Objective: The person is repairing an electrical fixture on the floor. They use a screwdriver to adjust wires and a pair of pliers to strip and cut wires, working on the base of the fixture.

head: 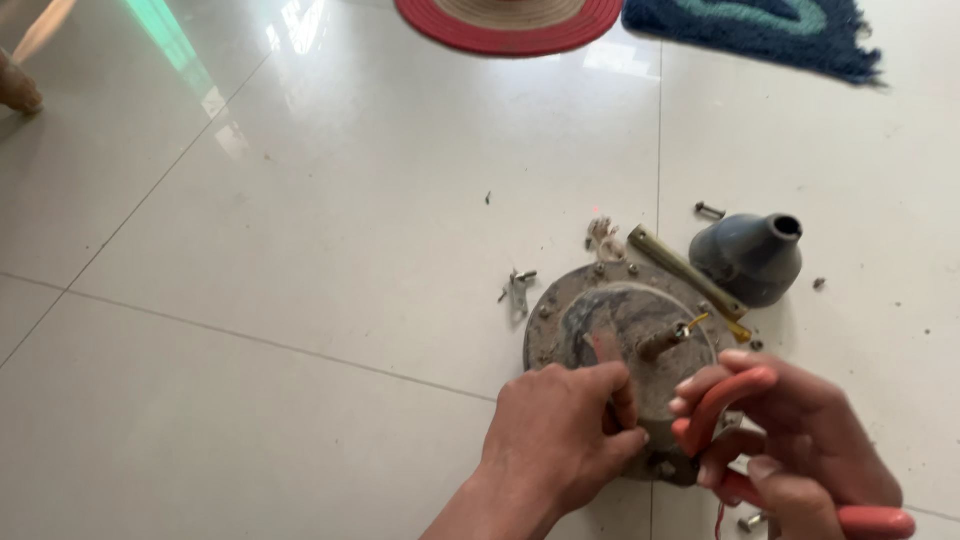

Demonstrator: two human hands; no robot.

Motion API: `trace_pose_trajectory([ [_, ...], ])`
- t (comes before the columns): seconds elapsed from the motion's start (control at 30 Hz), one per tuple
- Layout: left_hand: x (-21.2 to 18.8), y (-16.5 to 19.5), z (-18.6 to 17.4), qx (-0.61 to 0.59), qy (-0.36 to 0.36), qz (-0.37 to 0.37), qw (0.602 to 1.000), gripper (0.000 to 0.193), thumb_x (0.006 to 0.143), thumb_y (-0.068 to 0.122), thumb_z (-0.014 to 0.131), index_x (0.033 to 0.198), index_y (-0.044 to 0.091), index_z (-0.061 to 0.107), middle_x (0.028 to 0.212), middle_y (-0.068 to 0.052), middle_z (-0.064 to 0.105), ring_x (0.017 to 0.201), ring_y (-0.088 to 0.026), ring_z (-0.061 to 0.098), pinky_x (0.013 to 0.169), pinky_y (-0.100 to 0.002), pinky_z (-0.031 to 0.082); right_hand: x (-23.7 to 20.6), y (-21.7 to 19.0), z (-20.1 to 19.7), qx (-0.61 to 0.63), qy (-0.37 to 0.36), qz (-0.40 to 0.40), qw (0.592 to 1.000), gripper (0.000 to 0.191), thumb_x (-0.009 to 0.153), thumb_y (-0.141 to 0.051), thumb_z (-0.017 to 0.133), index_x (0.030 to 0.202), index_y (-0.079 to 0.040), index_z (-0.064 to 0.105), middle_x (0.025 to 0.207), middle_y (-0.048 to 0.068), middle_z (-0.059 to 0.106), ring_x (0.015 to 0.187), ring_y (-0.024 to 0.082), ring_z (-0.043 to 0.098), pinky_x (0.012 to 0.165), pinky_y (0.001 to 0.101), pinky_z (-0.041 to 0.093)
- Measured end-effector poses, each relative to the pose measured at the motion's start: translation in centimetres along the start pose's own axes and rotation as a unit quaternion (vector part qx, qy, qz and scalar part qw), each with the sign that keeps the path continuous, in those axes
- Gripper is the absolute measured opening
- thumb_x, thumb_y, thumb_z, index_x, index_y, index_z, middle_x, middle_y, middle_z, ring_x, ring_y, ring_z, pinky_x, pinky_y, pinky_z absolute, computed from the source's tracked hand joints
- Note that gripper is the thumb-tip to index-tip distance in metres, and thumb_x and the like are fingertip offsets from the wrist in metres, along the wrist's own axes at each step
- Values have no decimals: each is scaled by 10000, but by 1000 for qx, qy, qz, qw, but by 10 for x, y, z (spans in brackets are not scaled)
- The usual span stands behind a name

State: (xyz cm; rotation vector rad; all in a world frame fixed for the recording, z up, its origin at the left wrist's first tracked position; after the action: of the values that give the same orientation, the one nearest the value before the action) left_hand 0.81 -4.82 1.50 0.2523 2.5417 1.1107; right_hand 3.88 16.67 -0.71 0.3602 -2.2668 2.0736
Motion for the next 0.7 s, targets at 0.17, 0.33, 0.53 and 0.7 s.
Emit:
trace_pose_trajectory([
  [0.17,3,1,-2,0,-8,1,1000,172,819,312,769,870,167,692,804,11,761,816,-202,740,789,-379,573,-2,2,-2,-1,44,43,998,790,687,23,403,1473,45,487,1189,311,625,928,329,731,562,393,608],
  [0.33,5,-1,-1,2,-47,-26,999,155,831,305,761,874,175,688,806,29,765,802,-162,752,805,-351,585,7,-8,-1,-10,130,65,989,747,730,19,367,1471,37,463,1172,308,645,992,366,738,643,447,618],
  [0.53,5,1,-3,0,-32,-23,999,154,824,290,770,880,172,687,814,25,767,804,-171,748,795,-356,585,12,-18,7,-64,184,65,979,658,822,-11,350,1474,9,439,1155,281,665,916,356,757,695,455,641],
  [0.7,5,2,-5,-1,-26,-23,999,157,821,292,771,865,165,690,805,19,768,798,-176,749,782,-359,587,13,-26,14,-78,216,63,971,475,960,-88,363,1423,-8,439,1112,254,649,887,330,728,603,415,621],
])
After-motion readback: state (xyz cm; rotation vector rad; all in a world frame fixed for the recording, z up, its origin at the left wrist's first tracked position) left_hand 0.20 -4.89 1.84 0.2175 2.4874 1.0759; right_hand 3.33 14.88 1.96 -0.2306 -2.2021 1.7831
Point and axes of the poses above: each hand's wrist, its own x-axis towards the middle knuckle, its own z-axis out of the palm, y = z × x, the point moved 2 cm from there along x, towards the middle knuckle
